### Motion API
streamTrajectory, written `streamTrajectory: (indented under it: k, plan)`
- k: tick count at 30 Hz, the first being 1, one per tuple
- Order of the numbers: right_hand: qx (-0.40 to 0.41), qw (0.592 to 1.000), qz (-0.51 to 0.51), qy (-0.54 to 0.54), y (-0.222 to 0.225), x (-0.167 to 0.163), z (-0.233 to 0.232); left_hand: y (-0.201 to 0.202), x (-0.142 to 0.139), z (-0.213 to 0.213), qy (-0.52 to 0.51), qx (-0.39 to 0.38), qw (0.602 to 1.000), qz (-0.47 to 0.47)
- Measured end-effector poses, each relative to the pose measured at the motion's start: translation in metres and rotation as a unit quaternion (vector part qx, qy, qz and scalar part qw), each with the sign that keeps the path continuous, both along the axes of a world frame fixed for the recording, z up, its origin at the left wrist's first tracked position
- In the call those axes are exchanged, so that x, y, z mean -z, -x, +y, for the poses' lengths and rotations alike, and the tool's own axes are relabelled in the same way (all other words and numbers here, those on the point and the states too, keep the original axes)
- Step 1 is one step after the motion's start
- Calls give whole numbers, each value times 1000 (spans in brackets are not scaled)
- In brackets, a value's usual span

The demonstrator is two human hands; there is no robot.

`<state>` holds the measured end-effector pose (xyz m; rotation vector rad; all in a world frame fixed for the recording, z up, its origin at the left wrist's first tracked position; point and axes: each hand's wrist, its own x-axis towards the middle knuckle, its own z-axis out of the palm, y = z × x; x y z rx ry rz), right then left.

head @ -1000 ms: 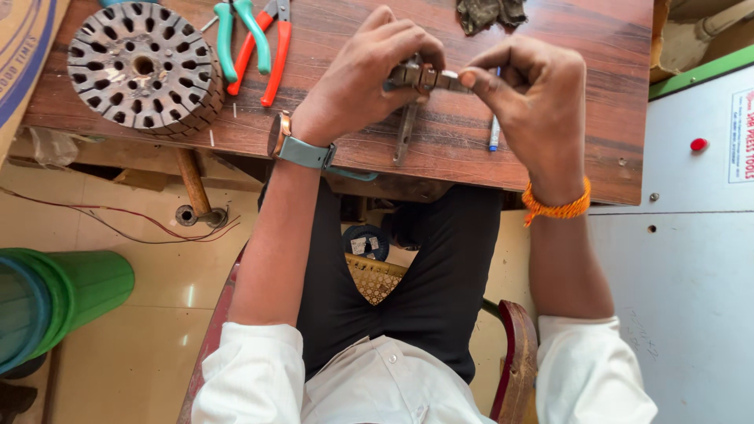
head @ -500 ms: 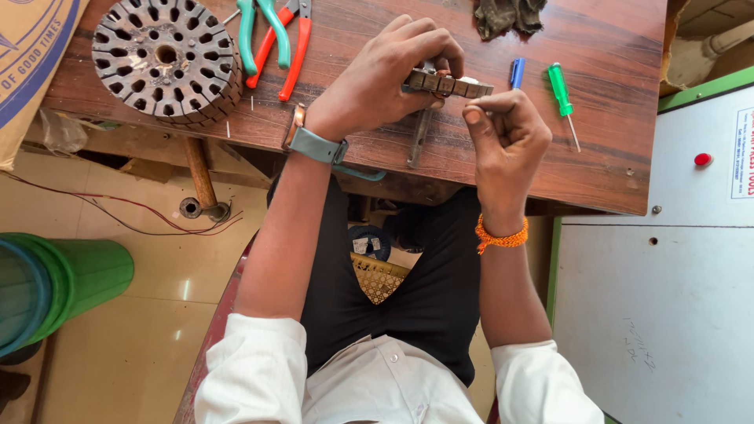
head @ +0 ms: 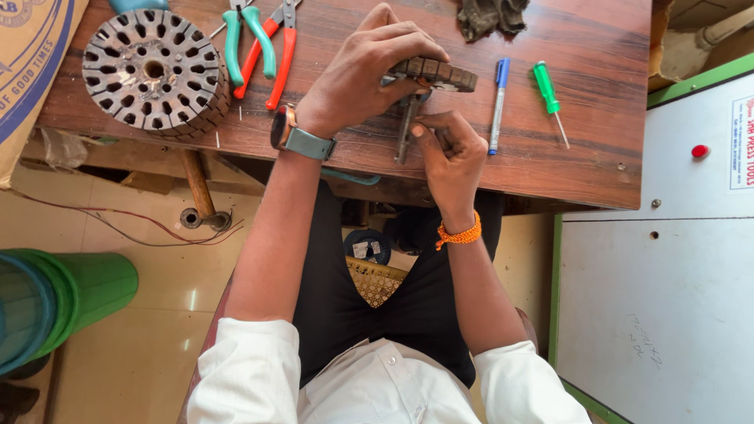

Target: The person works at a bench, using a marker to mark slots on a stator core and then inserting small white insulating pieces into the slots. They rotate the stator to access different sections and continue inserting pieces throughout the clip.

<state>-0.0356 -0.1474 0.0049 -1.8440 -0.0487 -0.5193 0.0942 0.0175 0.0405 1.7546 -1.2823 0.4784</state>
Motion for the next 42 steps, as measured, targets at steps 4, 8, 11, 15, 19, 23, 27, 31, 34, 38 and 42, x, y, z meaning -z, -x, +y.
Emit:
streamTrajectory:
  k: [4,8,11,15,19,23,27,31,34,38,42]
  plan:
    - [19,1000,9,4,0,0,2,-2,1,3,-13,-10,1000,-11]
    - [27,999,21,23,-3,2,3,3,6,0,-31,-59,997,-30]
    - [31,999,17,10,-5,2,-1,3,8,-8,-28,-84,995,-53]
    - [34,999,13,11,-8,2,-4,9,12,-9,-36,-131,987,-85]
    - [17,1000,-6,7,-8,3,-4,29,23,-4,-51,-212,963,-159]
    - [12,1000,-2,-9,-6,5,-8,46,30,-12,-36,-220,961,-165]
    - [-1,1000,-9,-18,-7,7,-12,47,32,-11,-34,-215,965,-146]
    - [-46,998,-10,-45,-5,2,-19,45,31,-12,-24,-207,970,-124]
    - [-48,998,29,32,4,-16,-30,49,32,-18,6,-213,973,-84]
    - [-55,977,8,205,12,-60,-48,63,35,-34,104,-221,970,-6]
    - [-83,950,-25,299,0,-107,-54,75,38,-59,191,-303,933,37]
